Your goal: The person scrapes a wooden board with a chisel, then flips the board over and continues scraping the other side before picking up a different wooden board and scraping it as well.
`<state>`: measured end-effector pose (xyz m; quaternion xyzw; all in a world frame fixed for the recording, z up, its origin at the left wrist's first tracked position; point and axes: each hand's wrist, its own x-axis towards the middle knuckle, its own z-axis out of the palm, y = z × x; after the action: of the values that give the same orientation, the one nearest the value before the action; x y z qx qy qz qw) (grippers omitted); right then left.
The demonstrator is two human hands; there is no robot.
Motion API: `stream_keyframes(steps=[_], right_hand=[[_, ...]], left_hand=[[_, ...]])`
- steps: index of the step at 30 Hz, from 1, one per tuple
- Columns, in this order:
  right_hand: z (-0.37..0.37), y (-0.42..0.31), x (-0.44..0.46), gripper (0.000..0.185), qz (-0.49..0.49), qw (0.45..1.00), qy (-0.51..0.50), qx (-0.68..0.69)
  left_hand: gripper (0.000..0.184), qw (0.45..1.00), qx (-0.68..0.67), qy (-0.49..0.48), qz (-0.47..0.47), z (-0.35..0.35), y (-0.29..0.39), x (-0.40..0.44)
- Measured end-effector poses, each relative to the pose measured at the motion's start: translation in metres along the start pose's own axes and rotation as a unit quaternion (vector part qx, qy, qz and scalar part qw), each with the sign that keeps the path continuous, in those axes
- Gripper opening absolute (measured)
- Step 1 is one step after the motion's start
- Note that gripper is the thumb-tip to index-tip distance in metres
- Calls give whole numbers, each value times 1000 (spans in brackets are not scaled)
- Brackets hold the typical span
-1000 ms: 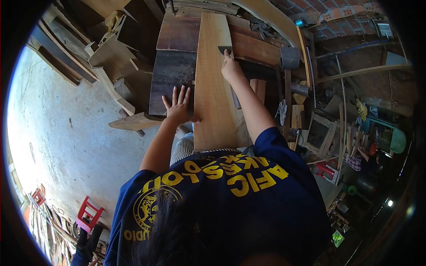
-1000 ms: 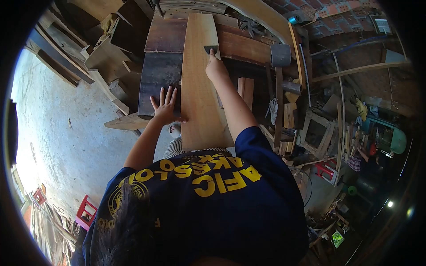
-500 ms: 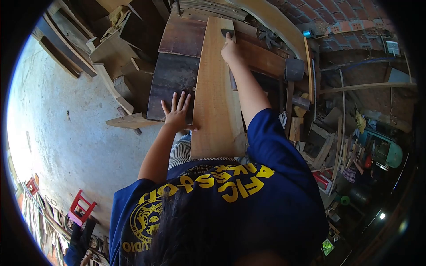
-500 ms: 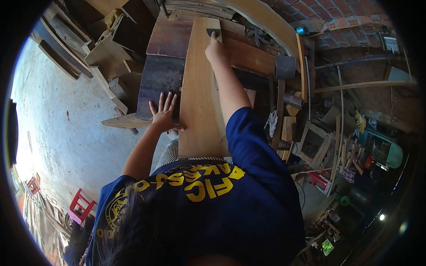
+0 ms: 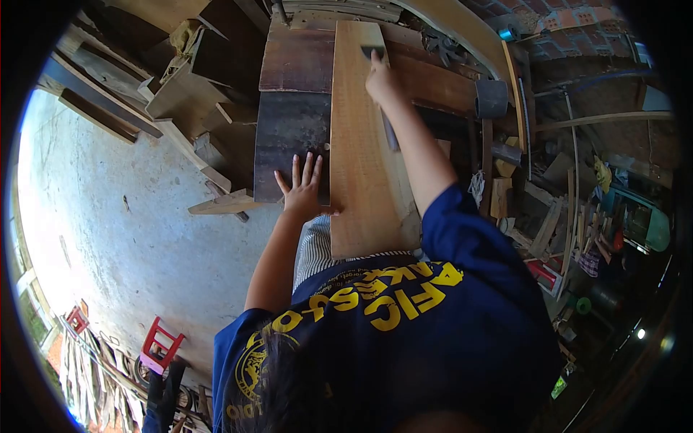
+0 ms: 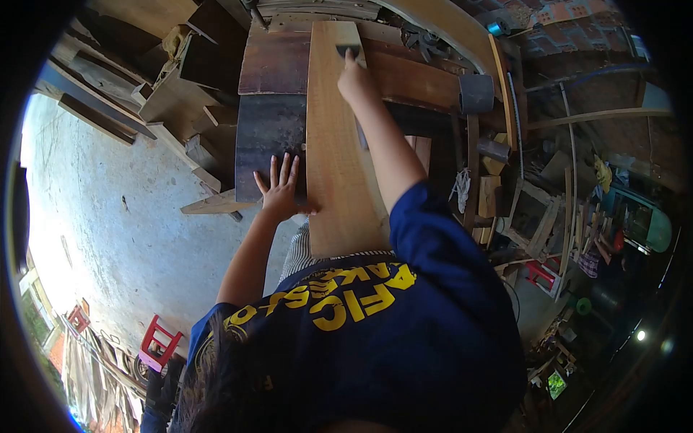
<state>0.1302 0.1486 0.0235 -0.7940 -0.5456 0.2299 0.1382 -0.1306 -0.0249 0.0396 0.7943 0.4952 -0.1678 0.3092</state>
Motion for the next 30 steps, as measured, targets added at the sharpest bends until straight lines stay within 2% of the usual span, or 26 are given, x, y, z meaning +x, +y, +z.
stream_keyframes(steps=[1,3,7,9,13,17,23,25,30], right_hand=[[2,-2,23,50,5,1000,-1,10],[-29,-37,31,51,75,994,-40,67],[-12,-25,49,52,67,996,-14,54],[3,-13,57,51,12,999,33,-24],[-2,-10,40,50,41,999,-2,-15],[-1,10,-31,49,-23,999,-14,-28],[-14,12,-170,50,-4,994,-105,-42],[-26,3,-207,50,39,981,-183,-42],[-14,14,-277,51,-20,967,-234,-100]], left_hand=[[141,1000,-3,-3,-1,-1,0,1],[141,1000,-3,-4,-4,-3,0,3],[142,1000,0,-2,-5,-1,1,1],[142,1000,-2,0,-5,-3,3,2],[142,1000,-5,15,-2,-2,1,-1],[142,1000,-2,26,-2,2,1,1],[141,997,-13,73,10,15,-3,-7],[141,998,-14,65,8,16,-3,-6],[139,995,-27,93,14,21,-4,-9]])
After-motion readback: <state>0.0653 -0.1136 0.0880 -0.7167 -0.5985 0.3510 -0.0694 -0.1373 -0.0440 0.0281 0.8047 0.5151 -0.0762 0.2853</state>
